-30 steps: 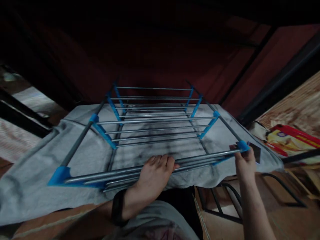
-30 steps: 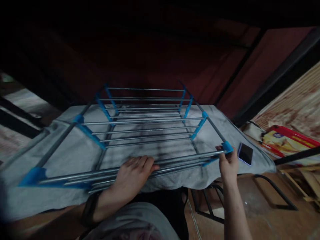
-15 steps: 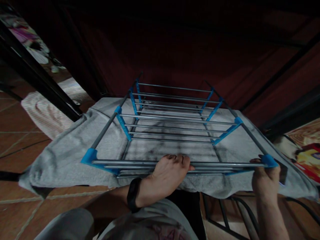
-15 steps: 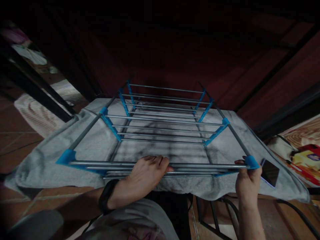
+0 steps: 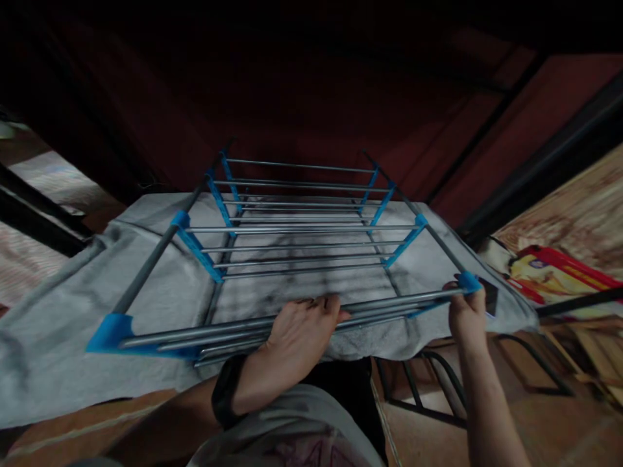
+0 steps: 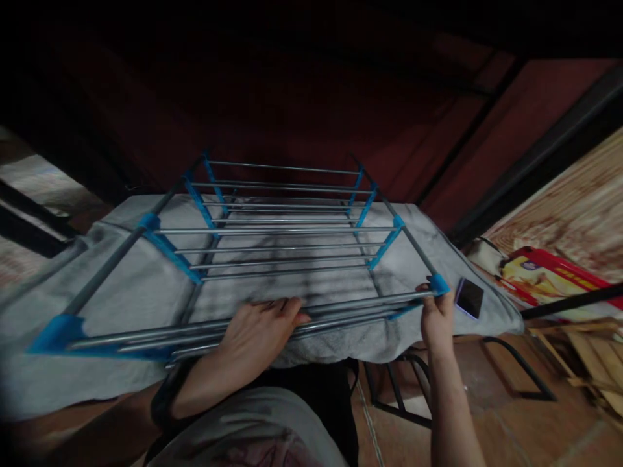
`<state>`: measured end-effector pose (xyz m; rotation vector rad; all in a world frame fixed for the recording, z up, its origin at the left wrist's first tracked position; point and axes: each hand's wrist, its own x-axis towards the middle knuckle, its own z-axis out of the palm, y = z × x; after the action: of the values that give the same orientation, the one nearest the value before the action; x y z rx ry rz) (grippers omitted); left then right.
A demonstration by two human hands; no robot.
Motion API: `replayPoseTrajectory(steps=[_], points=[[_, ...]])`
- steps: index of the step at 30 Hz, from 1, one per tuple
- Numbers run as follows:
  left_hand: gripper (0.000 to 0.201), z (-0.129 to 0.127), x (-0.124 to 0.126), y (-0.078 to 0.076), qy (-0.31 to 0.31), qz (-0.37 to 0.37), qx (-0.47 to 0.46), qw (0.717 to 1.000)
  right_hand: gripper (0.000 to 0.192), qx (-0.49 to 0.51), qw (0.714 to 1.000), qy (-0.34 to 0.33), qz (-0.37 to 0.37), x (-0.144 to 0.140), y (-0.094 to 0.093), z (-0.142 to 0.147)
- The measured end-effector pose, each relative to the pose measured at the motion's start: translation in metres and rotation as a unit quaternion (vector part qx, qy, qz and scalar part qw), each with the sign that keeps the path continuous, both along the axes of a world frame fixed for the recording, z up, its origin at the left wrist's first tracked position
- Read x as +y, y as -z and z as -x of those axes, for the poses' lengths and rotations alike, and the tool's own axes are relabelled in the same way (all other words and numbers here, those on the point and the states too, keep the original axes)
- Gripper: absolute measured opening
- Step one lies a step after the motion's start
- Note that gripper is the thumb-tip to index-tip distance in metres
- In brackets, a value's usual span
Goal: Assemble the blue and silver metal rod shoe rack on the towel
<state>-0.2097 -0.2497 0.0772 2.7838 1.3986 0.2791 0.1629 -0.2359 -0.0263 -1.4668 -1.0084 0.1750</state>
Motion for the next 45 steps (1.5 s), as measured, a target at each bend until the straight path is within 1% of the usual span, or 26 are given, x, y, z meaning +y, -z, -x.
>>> replayPoseTrajectory(steps=[5,8,11,14,18,21,32,36,40,45], points=[[0.026,0.000,0.001,-0.001,-0.005,-0.038,0.015,0.999,0.032,0.042,0.998,-0.033,-0.026,0.003,-0.006,0.007],[0.028,0.002,0.001,0.002,0.001,-0.074,0.006,0.997,0.035,0.068,0.997,-0.041,-0.016,0.007,-0.010,0.010],[0.027,0.005,0.002,0.005,0.008,-0.099,0.004,0.995,0.037,0.049,0.998,-0.049,0.000,0.011,-0.016,0.008],[0.027,0.007,0.003,0.006,0.020,-0.092,0.023,0.995,0.037,0.033,0.996,-0.080,0.015,0.012,-0.022,0.007],[0.026,0.007,0.005,0.005,0.030,-0.069,0.052,0.996,0.041,0.067,0.990,-0.126,0.011,0.011,-0.026,0.009],[0.027,0.007,0.005,0.005,0.023,-0.067,0.066,0.995,0.044,0.088,0.986,-0.145,0.003,0.011,-0.025,0.008],[0.031,0.002,0.004,0.006,0.009,-0.080,0.053,0.995,0.047,0.109,0.984,-0.143,0.009,0.014,-0.018,0.002],[0.029,0.001,0.002,0.007,0.012,-0.128,0.051,0.990,0.047,0.108,0.984,-0.139,0.008,0.013,-0.018,0.003],[0.031,0.002,0.000,0.010,0.032,-0.185,0.051,0.981,0.045,0.108,0.987,-0.122,0.004,0.013,-0.017,0.005],[0.019,0.003,0.001,0.014,0.049,-0.209,0.063,0.975,0.044,0.121,0.987,-0.108,-0.005,0.013,-0.014,0.005]])
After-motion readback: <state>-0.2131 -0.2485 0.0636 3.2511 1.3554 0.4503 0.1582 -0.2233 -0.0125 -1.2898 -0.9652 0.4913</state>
